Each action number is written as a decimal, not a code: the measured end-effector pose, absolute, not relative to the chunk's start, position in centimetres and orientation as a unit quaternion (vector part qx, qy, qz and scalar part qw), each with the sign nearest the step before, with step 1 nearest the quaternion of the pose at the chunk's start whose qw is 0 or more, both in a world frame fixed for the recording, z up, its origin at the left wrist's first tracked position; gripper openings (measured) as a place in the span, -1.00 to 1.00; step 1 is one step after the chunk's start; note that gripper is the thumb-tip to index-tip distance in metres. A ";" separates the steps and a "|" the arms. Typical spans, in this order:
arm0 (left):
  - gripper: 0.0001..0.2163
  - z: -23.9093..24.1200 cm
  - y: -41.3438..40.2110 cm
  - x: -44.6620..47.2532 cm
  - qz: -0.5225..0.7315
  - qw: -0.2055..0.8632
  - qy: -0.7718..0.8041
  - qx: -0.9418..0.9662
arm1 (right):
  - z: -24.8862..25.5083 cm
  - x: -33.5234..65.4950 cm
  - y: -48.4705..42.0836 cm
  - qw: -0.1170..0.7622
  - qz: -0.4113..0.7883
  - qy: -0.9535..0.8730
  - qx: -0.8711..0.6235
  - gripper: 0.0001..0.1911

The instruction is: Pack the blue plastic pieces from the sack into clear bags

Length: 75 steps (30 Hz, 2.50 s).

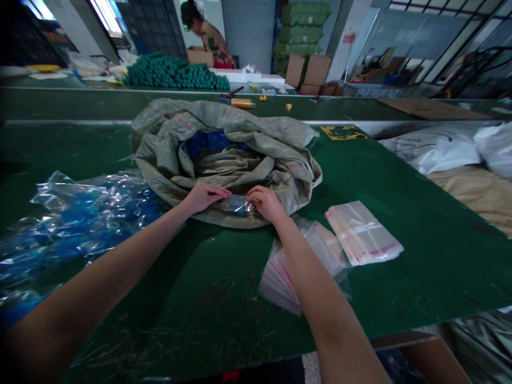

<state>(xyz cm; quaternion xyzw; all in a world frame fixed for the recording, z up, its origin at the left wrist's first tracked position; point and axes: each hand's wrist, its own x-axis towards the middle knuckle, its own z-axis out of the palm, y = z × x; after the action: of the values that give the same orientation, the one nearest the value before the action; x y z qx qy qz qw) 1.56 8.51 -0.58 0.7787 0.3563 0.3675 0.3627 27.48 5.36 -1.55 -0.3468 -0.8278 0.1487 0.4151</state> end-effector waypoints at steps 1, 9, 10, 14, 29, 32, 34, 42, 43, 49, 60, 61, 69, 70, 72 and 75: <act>-0.85 -0.6 8.5 1.5 0.367 0.358 0.357 0.781 | -1.6 27.5 5.4 0.412 0.147 -0.829 -0.348 -0.77; -0.85 -0.7 8.4 1.8 0.359 0.323 0.359 0.799 | -2.3 27.7 5.9 0.414 0.134 -0.832 -0.344 -0.71; -0.84 -0.8 8.5 1.8 0.359 0.321 0.358 0.800 | -2.4 27.8 5.9 0.416 0.132 -0.832 -0.342 -0.70; -0.83 -0.9 8.6 1.8 0.353 0.315 0.365 0.802 | -2.6 27.9 6.2 0.411 0.133 -0.826 -0.363 -0.70; -0.59 -0.7 8.1 2.3 0.292 0.260 0.413 0.822 | -2.2 27.7 5.8 0.400 0.151 -0.815 -0.392 -0.61; -0.62 -0.7 8.0 2.3 0.294 0.261 0.406 0.825 | -1.6 27.6 5.1 0.395 0.152 -0.817 -0.393 -0.65; -0.62 -0.7 8.0 2.2 0.292 0.264 0.407 0.824 | -1.2 27.5 4.8 0.391 0.156 -0.819 -0.390 -0.78; -0.48 -1.5 8.6 2.4 0.300 0.296 0.395 0.817 | -1.9 27.5 5.6 0.389 0.183 -0.809 -0.400 -0.76; -0.47 -1.5 8.7 2.4 0.296 0.300 0.392 0.818 | -2.0 27.5 5.6 0.390 0.193 -0.807 -0.400 -0.76; -0.58 -1.7 9.3 2.2 0.251 0.268 0.385 0.847 | -2.1 27.7 5.5 0.406 0.269 -0.784 -0.385 -0.80; -0.60 -1.5 8.7 2.0 0.249 0.283 0.409 0.831 | 2.0 26.8 5.0 0.512 0.320 -0.687 -0.405 -0.66; -0.66 -1.3 8.5 2.0 0.246 0.270 0.414 0.834 | 3.0 26.7 4.8 0.559 0.334 -0.648 -0.396 -0.68; -0.72 1.1 3.8 2.7 0.218 0.154 0.446 0.855 | 7.6 26.7 4.1 0.762 0.394 -0.404 -0.318 -0.88; -0.68 1.4 2.9 2.8 0.205 0.136 0.427 0.870 | 7.7 26.8 4.1 0.771 0.387 -0.396 -0.314 -0.90; -0.57 2.1 1.3 2.7 0.178 0.139 0.368 0.902 | 7.6 27.0 4.0 0.779 0.381 -0.388 -0.313 -0.92; -0.60 2.9 -0.3 2.3 0.185 0.195 0.365 0.892 | 7.2 27.0 3.9 0.779 0.384 -0.388 -0.309 -0.92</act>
<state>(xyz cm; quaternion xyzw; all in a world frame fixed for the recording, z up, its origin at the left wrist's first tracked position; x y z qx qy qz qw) 2.29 -0.27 2.95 0.8916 0.3646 0.1850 0.1948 27.03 3.89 7.23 -0.3089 -0.3876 0.3839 0.7791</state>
